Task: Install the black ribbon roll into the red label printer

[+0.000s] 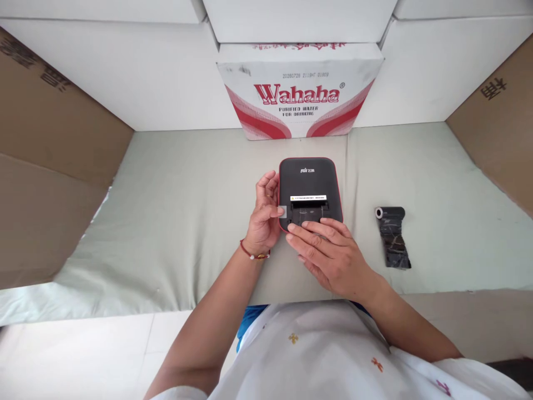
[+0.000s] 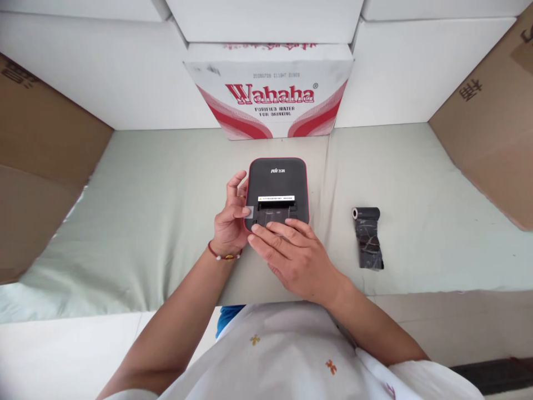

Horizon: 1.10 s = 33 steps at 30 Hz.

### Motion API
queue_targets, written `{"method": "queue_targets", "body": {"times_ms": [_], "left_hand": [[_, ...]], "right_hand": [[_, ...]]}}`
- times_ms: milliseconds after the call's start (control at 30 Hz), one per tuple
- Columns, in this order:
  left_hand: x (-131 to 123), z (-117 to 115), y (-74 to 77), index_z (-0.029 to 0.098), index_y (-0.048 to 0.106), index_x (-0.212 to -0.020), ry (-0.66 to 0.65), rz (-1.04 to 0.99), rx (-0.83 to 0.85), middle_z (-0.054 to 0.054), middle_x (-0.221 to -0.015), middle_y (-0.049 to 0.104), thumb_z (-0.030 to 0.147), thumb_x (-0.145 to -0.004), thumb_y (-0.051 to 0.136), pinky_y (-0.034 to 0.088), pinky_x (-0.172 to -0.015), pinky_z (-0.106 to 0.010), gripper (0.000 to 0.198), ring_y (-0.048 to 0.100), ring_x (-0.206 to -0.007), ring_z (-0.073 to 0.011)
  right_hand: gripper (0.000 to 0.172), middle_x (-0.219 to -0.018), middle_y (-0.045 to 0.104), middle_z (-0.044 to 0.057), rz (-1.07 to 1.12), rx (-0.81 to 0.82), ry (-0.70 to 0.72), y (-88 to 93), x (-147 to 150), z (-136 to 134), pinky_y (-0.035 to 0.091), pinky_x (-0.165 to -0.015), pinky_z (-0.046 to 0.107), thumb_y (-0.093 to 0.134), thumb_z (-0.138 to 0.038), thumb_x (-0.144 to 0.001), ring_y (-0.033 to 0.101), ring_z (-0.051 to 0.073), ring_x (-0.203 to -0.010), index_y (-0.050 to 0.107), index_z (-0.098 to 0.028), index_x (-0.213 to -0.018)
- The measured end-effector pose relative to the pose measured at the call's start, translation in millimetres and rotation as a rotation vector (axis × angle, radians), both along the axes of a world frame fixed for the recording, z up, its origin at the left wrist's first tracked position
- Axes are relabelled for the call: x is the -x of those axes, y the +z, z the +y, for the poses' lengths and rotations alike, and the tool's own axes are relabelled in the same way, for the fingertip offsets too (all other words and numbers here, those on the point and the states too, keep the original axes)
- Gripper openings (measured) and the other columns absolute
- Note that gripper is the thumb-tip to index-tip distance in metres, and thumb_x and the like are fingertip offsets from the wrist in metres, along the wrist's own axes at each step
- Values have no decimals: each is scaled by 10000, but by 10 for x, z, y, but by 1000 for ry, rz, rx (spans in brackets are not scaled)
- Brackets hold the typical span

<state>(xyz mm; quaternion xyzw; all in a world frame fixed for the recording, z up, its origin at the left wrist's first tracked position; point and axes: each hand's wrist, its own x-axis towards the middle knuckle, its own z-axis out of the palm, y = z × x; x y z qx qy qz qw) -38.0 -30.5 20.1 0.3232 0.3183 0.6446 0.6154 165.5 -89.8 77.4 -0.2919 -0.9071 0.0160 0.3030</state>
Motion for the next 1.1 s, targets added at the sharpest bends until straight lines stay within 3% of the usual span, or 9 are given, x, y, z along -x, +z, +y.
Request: {"method": "queue_targets", "body": {"times_ms": [267,367,467,600,700,767,900,1000,1100], "left_hand": [[27,0,-8,462,565,-1428,-16,2,-2,38,-1626,566,174,-647,850,310,-1388,-485,879,369,-1668,-279],[6,-6,-39,465,545,-1433,-10,13,-1,33,-1665,521,193,-655,872,330,-1371,-471,887,347,-1679,-276],[-37,-7,-96,420,570,-1392,-7,30,-44,9,-1637,541,299,-708,882,347,-1352,-486,761,392,-1642,-297],[-73,10,-171,352,627,-1322,5,26,-66,-23,-1520,613,378,-752,845,369,-1322,-495,611,478,-1549,-311],[-68,32,-188,347,648,-1312,-7,-7,-49,-14,-1495,628,314,-711,836,387,-1300,-471,631,494,-1521,-302],[-61,44,-182,347,659,-1295,-9,-26,-38,-6,-1480,637,273,-681,827,409,-1272,-447,640,513,-1492,-290],[-59,58,-166,341,654,-1254,-1,-30,-38,-6,-1450,647,275,-675,833,444,-1202,-425,611,557,-1425,-276],[-61,65,-163,338,644,-1251,-12,-33,-34,-6,-1447,642,283,-666,840,448,-1180,-417,620,562,-1416,-275],[-66,70,-160,331,650,-1247,-8,-43,-17,-7,-1443,643,251,-642,818,452,-1174,-413,633,558,-1412,-278]], "right_hand": [[369,-1450,785,27,22,22,-2,10,41,-1,381,-1305,403,605,-145,-1098,689,177,-1337,681,-178,-1458],[380,-1436,793,35,25,25,-53,22,94,-57,430,-1269,429,601,-105,-1080,693,200,-1308,698,-183,-1439],[356,-1421,799,60,35,64,-40,96,96,-52,504,-1205,470,604,-88,-1063,698,244,-1275,729,-177,-1384],[271,-1262,845,68,152,278,85,329,-37,216,593,-1099,440,590,-218,-1113,720,249,-1234,755,-213,-1328],[258,-1194,847,62,193,381,-44,501,-144,610,606,-995,372,573,-300,-1123,766,226,-1118,786,-236,-1255],[282,-1175,851,62,46,422,-143,559,-149,894,595,-917,366,556,-289,-1103,784,230,-1017,800,-232,-1232],[321,-1109,860,81,-486,407,-286,539,36,1290,533,-762,380,550,-189,-1014,779,288,-946,825,-239,-1171],[286,-1097,857,128,-661,320,-350,485,236,1381,504,-688,378,604,-172,-971,779,315,-910,835,-234,-1128],[198,-1074,848,201,-707,311,-372,455,375,1377,548,-713,419,661,-203,-968,791,360,-914,848,-189,-1030]]}}
